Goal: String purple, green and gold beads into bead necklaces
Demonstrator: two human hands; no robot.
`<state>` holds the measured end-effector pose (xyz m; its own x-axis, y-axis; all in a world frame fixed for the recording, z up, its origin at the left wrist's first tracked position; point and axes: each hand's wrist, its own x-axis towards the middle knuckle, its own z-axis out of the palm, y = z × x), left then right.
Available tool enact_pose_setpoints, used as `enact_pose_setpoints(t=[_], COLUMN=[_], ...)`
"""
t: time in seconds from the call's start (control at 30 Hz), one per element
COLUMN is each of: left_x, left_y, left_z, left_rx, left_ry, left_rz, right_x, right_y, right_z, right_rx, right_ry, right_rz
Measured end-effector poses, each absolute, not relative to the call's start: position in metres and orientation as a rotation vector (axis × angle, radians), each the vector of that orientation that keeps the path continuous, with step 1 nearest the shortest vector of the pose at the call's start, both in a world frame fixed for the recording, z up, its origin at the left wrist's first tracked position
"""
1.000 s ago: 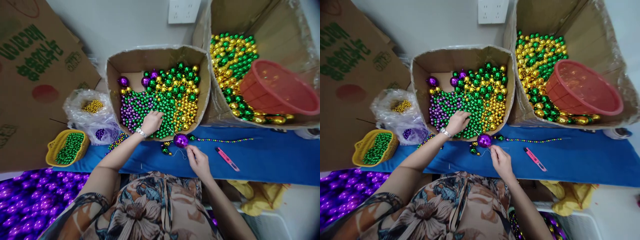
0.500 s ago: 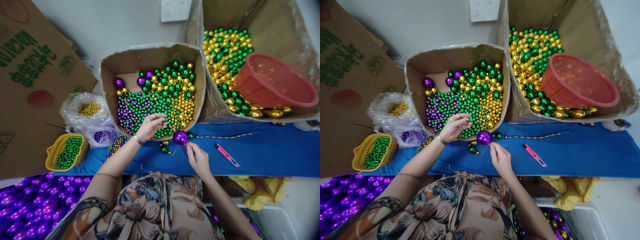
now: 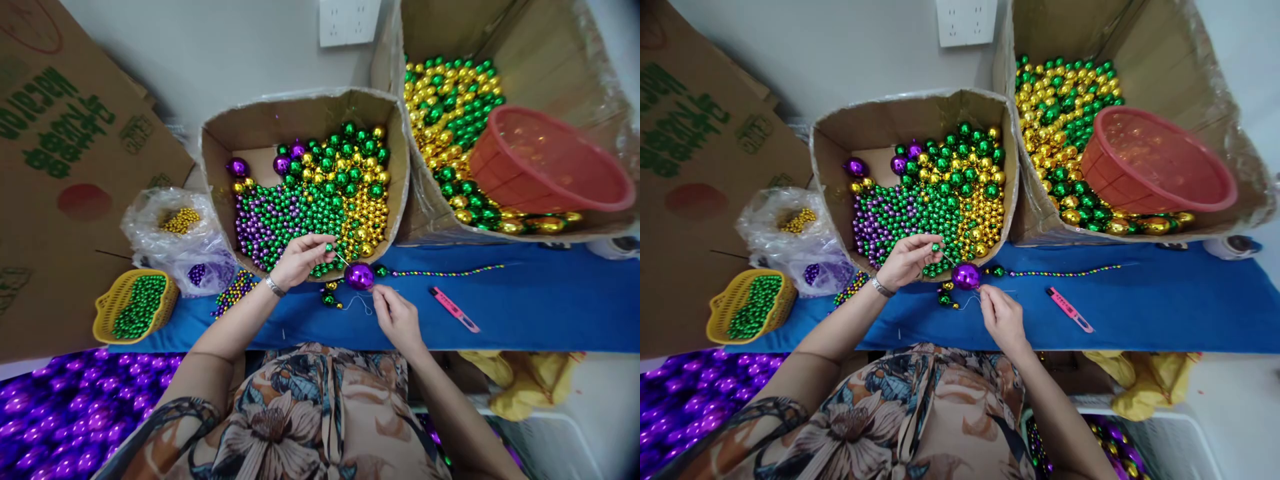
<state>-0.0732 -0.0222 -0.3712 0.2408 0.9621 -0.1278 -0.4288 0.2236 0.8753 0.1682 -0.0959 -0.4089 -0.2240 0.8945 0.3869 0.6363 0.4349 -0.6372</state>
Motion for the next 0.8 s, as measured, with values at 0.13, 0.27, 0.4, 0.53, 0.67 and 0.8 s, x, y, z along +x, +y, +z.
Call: enact_pose_setpoints(t=[0.13,0.27,0.4,0.53,0.67,0.8], left_x=[-0.075,-0.072,-0.057,-0.045,-0.040,-0.033], left_y=[-0.023,-0.029,-0.043,-0.056,-0.052,-0.038], left_z=[-0.370,-0.373,-0.392,-0.406,-0.385,-0.352], left_rx=[0.921,1.136,1.326,1.569,1.656,1.567], left_ry=[0.832,0.926,1.011,1.093,1.047,0.927], left_rz=[1.132,1.101,0.926,0.890,0.936,0.985], right_x=[0.171,0.173,0.174,0.183,0.187,0.175], right_y=[-0.096,-0.099,-0.106,-0.112,-0.106,-0.093], right_z=[-0.412,-0.426,-0.452,-0.463,-0.445,-0.424], right_rx=[-1.291,-1.369,-1.461,-1.496,-1.514,-1.340], right_ry=[-1.976,-2.002,-2.053,-2.235,-2.141,-2.060], right_rz=[0.427,0.354,0.510,0.464,0.353,0.455])
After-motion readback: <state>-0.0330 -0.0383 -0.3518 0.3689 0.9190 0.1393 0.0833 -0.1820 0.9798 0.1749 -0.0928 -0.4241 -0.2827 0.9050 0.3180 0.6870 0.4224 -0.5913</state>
